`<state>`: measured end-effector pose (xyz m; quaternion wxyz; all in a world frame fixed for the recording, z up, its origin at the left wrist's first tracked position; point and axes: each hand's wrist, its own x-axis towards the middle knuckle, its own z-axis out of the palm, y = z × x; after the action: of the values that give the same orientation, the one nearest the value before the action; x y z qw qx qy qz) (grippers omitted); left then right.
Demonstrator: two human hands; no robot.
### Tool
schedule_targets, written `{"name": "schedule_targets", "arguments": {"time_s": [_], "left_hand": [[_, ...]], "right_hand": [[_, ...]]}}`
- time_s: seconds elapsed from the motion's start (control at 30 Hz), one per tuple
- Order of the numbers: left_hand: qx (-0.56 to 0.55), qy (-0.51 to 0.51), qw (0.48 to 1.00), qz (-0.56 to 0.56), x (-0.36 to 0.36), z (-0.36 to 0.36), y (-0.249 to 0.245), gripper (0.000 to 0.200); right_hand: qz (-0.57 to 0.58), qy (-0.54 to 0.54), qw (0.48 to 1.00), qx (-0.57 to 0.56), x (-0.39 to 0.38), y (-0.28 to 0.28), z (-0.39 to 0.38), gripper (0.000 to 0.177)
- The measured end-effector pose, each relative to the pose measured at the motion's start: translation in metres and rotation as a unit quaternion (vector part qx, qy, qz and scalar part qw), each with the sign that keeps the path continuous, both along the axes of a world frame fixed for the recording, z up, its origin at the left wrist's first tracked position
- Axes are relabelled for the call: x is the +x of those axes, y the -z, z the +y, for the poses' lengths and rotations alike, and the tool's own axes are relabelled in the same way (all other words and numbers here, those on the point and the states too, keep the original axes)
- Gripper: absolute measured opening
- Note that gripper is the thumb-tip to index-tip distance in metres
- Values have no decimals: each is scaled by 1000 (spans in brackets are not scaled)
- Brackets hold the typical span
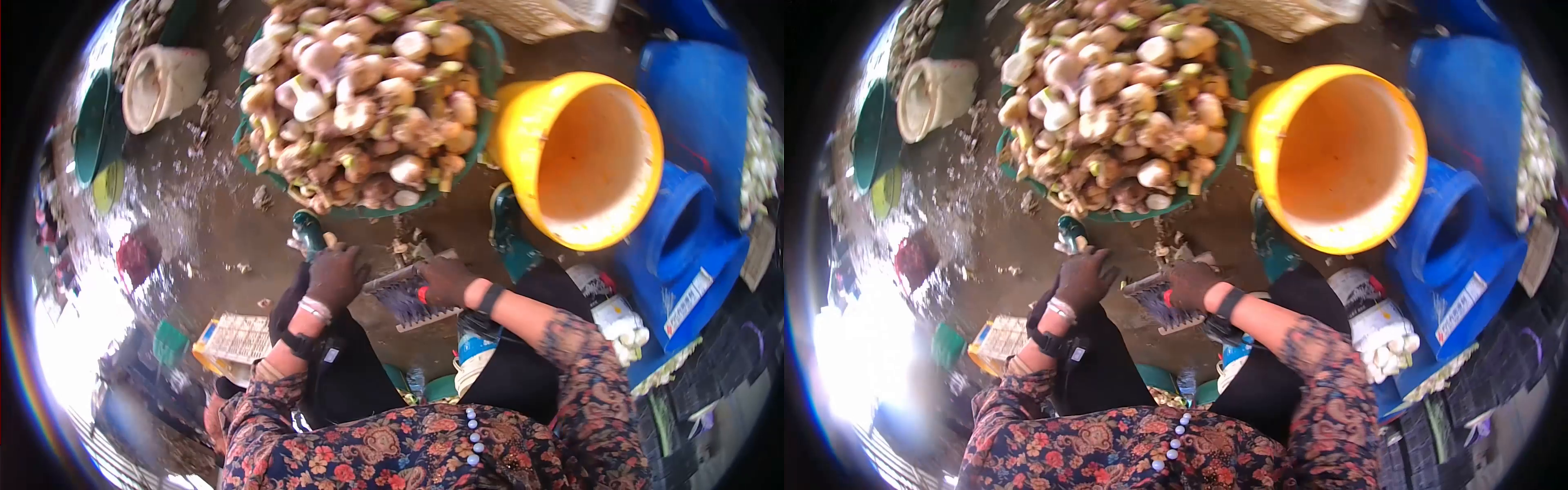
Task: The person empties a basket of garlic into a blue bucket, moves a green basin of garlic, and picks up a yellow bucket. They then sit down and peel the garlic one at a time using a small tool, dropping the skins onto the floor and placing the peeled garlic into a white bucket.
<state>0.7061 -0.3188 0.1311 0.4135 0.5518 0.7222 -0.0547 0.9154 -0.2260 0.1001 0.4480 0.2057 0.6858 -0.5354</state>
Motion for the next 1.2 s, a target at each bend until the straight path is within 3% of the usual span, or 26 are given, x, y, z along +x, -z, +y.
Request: {"name": "schedule_targets", "arguments": {"time_s": [0.1,0.13,0.2,0.23,0.3,0.33,0.4,0.47,0.57,0.63,0.67,0.73,0.77,0.87,0.9,0.97,1.0,1.07,1.13,1.17,1.2], "left_hand": [[-3,25,998,-53,1,-33,33,32],[-47,32,995,-83,0,-28,24,32],[-88,66,987,-115,-8,-34,32,32],[-67,82,983,-149,-16,-29,31,32],[-44,85,984,-152,-28,-18,29,34],[-40,88,983,-155,-36,-15,31,34],[9,61,989,-135,-55,-10,35,37],[12,79,990,-118,-67,-3,40,40],[-1,104,992,-78,-77,6,45,38],[3,118,990,-76,-79,13,51,38],[-4,128,988,-83,-79,14,53,38],[16,151,987,-61,-78,18,55,38],[17,167,984,-54,-77,18,56,38],[41,201,978,-21,-73,20,54,36],[88,207,974,-8,-72,19,54,35],[157,219,963,18,-68,14,51,33],[170,186,967,24,-66,11,48,32],[204,172,963,38,-69,13,28,30],[277,-59,957,-68,-66,9,17,29],[335,-75,938,-53,-69,8,18,29],[377,-143,902,-156,-70,5,16,28]], "right_hand": [[-13,-90,995,36,-26,75,-59,49],[166,-56,951,255,-1,118,-108,49],[194,-48,922,332,12,177,-164,39],[198,-51,923,326,3,182,-167,39],[-12,-69,993,96,-17,184,-160,28],[-15,-66,993,99,-17,184,-164,28],[29,-32,991,126,-10,174,-176,21],[-14,-20,994,106,-14,166,-180,32],[-5,45,995,85,-34,165,-182,34],[3,39,999,-9,-47,173,-181,41],[9,46,999,2,-50,185,-185,41],[62,-30,993,-96,-58,215,-186,52],[128,50,983,-124,-65,221,-181,55],[126,45,987,-90,-103,223,-149,48],[145,63,984,-80,-114,224,-145,38],[167,57,982,-65,-134,213,-125,35],[174,49,980,-79,-139,199,-124,32],[175,31,984,-2,-145,184,-117,27],[304,-57,935,172,-133,135,-94,25],[304,-60,931,191,-131,109,-79,24],[304,-59,928,208,-132,82,-59,23]]}}
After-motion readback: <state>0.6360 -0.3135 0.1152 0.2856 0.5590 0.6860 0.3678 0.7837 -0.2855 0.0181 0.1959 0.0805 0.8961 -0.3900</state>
